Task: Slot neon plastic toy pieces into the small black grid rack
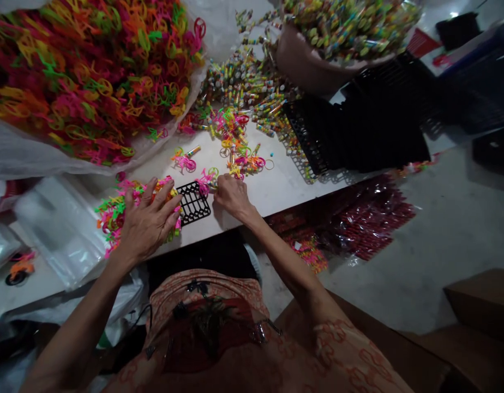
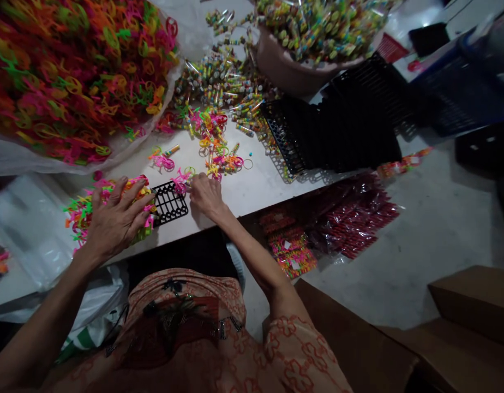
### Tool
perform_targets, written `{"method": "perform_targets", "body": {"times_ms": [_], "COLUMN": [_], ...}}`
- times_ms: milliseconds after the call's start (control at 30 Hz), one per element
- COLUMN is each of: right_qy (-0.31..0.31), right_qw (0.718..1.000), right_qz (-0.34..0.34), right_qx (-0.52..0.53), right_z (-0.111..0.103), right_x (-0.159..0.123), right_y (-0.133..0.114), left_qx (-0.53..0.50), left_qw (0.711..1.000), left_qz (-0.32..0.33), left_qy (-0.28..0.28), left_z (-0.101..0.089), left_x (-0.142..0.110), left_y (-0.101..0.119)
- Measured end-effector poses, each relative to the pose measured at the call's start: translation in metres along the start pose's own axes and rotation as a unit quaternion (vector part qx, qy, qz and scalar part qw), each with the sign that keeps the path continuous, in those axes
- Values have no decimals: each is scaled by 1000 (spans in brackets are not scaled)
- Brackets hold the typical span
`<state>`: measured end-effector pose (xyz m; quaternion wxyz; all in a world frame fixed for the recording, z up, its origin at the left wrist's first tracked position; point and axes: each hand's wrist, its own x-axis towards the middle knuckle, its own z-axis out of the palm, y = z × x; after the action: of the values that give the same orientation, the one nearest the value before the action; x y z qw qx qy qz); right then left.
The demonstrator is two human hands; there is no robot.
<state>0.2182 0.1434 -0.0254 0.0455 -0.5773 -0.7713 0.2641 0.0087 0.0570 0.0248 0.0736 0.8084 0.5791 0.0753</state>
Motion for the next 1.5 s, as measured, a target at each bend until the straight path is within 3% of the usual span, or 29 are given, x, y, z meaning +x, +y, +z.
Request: {"method": "perform_targets", "body": {"times_ms": [133,267,367,633,767,867,1100,1267,1400,1500], "right_qy": [-12,-19,-26,17,18,-8,-142,-135,-140,-10], "right_qw": [982,904,869,912,964,985,986,986,976,992], "right_qz": [2,-7,23,-21,-56,-74,-84,-96,-164,-106], "right_qx": [191,428,494,410,261,156,-17,-34,-26,-70], "right_z": [13,31,38,61,68,60,40,28,-8,-30], "right_x": [-13,-21,-25,-36,-37,-40,-45,-47,-11,45], "right_y": [-8,-7,-3,-39,-44,-41,-65,-69,-47,-40], "left_qx": [0,-17,-31,-39,-44,-47,-45,-16,14,34], "left_qw": [1000,1000,999,999,999,998,998,1000,1000,999], "left_qz": [-9,-9,-8,-11,-16,-22,-21,-13,-4,1], "left_qy": [-8,-4,3,0,-10,-18,-26,-4,11,22], "left_z": [-1,0,2,2,-1,-2,0,0,1,0], "left_x": [0,1,1,1,2,2,1,0,-1,2], "left_y": [0,0,-1,-1,0,1,4,2,0,-1]}}
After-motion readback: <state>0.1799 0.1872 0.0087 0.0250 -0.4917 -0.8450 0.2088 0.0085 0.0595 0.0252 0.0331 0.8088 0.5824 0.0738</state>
